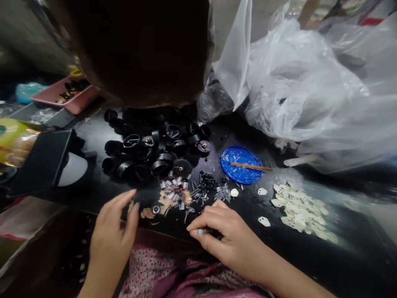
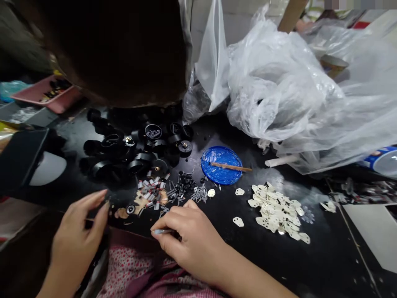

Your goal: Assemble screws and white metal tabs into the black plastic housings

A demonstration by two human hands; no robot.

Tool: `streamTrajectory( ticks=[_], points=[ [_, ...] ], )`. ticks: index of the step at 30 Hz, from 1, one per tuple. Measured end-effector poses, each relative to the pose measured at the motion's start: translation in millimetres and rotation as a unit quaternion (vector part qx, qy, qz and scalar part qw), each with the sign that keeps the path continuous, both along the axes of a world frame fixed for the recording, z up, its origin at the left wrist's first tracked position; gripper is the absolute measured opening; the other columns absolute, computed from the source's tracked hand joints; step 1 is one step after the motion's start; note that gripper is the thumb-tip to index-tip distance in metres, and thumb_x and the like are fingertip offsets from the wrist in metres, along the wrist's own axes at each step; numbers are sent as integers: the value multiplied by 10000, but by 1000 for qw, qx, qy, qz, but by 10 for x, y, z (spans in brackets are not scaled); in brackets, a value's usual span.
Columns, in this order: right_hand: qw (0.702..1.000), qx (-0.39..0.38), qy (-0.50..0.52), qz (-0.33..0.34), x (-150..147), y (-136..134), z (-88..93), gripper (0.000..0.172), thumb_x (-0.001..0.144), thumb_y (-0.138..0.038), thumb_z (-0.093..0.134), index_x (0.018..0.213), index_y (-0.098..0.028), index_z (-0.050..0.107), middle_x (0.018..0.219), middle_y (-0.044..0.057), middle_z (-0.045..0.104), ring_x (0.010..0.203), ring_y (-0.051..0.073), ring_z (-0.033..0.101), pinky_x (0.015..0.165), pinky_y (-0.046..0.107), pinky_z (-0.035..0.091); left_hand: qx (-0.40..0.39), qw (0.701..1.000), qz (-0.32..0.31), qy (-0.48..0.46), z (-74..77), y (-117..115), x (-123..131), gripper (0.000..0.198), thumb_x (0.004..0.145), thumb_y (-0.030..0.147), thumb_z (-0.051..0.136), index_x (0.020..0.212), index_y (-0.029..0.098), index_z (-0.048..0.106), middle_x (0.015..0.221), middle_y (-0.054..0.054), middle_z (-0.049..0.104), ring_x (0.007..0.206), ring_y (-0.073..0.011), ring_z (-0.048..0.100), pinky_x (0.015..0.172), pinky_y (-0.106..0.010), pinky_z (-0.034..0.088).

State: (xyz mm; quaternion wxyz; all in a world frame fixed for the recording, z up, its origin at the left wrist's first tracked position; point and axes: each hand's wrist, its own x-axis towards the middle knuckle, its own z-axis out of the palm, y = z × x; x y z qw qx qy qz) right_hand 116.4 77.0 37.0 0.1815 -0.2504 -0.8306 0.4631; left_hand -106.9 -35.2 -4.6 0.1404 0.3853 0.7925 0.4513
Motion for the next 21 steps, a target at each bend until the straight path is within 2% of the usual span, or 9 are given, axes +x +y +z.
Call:
streamTrajectory(
  ticks=[3,5,9,12,15,16,18,21],
  points=[
    [1000,4,-20,-19,58,-19,-16,92,864,-136,610,846,-208,665,749,-43,679,672,92,569,696,267,353,13,997,-23,69,-60,446,-58,210,754,316,691,957,263,682,1129,-99,591,1158,-338,484,1066,-481,265],
    [998,-5,-35,-42,116,-24,-57,93,876,-160,601,839,-214,668,747,-38,680,679,101,578,701,268,365,22,995,-25,94,-128,531,-118,119,776,331,662,871,261,676,1076,-104,587,1126,-343,498,1058,-502,266],
    [996,-32,-47,-65,121,-20,-91,112,879,-175,588,824,-219,675,774,-33,690,718,111,594,741,275,385,38,994,-20,98,-148,357,-90,86,834,326,602,888,270,639,1034,-83,582,1072,-298,533,1010,-444,347],
    [989,-111,-38,-85,6,26,-24,92,856,-269,626,909,-218,682,771,-27,667,696,113,577,699,254,412,56,995,-23,81,-93,152,152,85,809,274,646,891,289,660,1004,-65,619,1030,-272,563,1015,-412,352],
    [971,-214,-46,-99,-113,91,45,287,765,-404,713,958,-199,658,714,-42,609,619,99,518,575,211,398,83,994,-75,14,-53,14,505,144,749,208,705,817,330,741,933,-45,684,930,-251,617,1029,-384,359],
    [969,-219,-54,-101,-137,105,54,285,749,-406,722,924,-194,650,705,-45,599,612,94,505,564,205,392,94,993,-77,-12,-43,-9,612,171,737,193,717,803,347,755,928,-40,694,936,-247,624,1044,-383,353],
    [973,-193,-66,-108,-156,110,47,199,760,-347,703,856,-187,634,718,-42,607,622,93,505,574,203,395,101,990,-56,-78,-26,-23,769,229,719,193,744,865,369,757,1042,-32,692,1034,-248,617,1067,-386,350],
    [976,-164,-64,-126,-132,70,7,122,781,-254,651,884,-190,635,734,-33,634,624,96,525,581,204,410,44,969,-32,-243,-22,9,847,381,717,288,764,1082,368,691,1238,-28,644,1147,-267,593,993,-379,461]
  ],
)
